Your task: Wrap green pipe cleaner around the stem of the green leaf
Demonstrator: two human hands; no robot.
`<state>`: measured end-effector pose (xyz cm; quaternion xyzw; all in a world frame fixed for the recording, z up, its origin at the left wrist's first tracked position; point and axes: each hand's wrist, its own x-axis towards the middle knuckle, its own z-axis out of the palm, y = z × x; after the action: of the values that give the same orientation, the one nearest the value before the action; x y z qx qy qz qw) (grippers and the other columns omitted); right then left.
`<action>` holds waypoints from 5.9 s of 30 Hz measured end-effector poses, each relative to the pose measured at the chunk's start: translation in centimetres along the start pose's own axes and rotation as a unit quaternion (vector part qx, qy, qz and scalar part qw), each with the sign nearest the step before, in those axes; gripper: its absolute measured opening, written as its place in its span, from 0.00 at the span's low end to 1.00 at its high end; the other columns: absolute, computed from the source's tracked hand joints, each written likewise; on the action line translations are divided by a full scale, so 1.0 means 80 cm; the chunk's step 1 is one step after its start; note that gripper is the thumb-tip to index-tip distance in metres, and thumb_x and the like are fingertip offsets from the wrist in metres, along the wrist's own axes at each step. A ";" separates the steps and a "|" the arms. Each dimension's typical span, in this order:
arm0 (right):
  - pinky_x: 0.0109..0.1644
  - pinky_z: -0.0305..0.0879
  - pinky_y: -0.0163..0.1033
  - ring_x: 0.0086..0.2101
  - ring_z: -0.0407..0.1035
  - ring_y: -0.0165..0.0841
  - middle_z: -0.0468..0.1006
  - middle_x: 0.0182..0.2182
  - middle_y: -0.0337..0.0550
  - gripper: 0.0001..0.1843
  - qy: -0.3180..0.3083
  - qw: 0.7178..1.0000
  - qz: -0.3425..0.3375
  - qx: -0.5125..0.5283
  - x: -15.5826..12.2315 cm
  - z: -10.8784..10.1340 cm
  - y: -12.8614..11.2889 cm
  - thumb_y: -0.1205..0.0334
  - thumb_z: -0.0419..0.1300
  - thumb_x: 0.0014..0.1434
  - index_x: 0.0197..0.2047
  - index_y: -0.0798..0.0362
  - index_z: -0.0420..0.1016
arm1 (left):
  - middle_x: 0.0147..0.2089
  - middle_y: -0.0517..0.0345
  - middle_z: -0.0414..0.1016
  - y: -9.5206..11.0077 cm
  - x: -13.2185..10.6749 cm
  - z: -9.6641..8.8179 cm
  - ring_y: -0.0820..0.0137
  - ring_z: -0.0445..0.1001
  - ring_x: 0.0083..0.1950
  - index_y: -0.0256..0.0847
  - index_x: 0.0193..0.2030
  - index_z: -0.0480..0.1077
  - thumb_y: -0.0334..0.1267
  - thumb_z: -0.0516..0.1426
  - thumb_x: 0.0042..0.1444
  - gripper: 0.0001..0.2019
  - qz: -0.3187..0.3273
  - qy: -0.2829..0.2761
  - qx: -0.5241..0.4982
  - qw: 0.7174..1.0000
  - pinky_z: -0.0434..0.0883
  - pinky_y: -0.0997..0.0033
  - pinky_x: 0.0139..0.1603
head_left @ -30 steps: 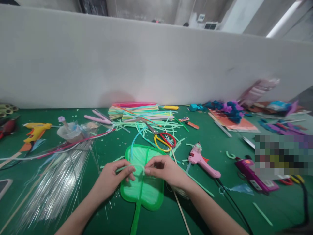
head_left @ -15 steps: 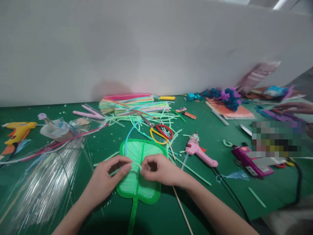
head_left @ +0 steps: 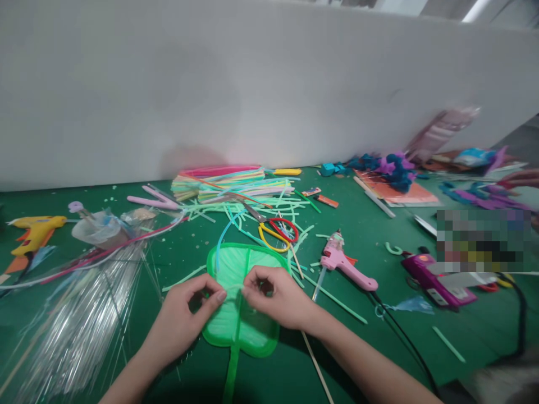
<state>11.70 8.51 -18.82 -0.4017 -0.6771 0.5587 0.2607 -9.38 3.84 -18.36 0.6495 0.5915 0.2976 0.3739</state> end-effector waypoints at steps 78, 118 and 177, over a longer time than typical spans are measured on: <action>0.29 0.57 0.30 0.24 0.66 0.27 0.79 0.26 0.37 0.03 -0.088 0.979 -0.062 -0.173 -0.004 -0.001 0.000 0.66 0.65 0.51 0.32 0.55 0.79 | 0.44 0.48 0.77 -0.016 -0.007 -0.001 0.61 0.71 0.49 0.36 0.48 0.75 0.21 0.51 0.62 0.15 0.416 0.090 0.350 0.835 0.68 0.60 0.51; 0.30 0.56 0.30 0.24 0.60 0.24 0.72 0.24 0.35 0.03 0.028 0.988 -0.135 -0.069 0.000 0.001 -0.001 0.72 0.62 0.51 0.28 0.56 0.75 | 0.36 0.52 0.74 -0.006 -0.007 -0.005 0.63 0.70 0.47 0.37 0.44 0.74 0.22 0.56 0.60 0.10 0.351 0.113 0.266 0.891 0.69 0.62 0.49; 0.32 0.61 0.33 0.26 0.69 0.28 0.83 0.29 0.40 0.06 0.005 0.983 -0.075 -0.167 0.002 -0.013 -0.003 0.60 0.69 0.55 0.35 0.52 0.83 | 0.41 0.51 0.78 -0.022 0.007 0.002 0.56 0.73 0.56 0.39 0.46 0.74 0.25 0.53 0.63 0.11 0.370 0.103 0.359 0.850 0.70 0.55 0.52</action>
<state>12.37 9.20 -18.38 -0.3905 -0.7876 0.4148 0.2350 -10.14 4.40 -19.92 0.8749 0.4081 0.2458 -0.0867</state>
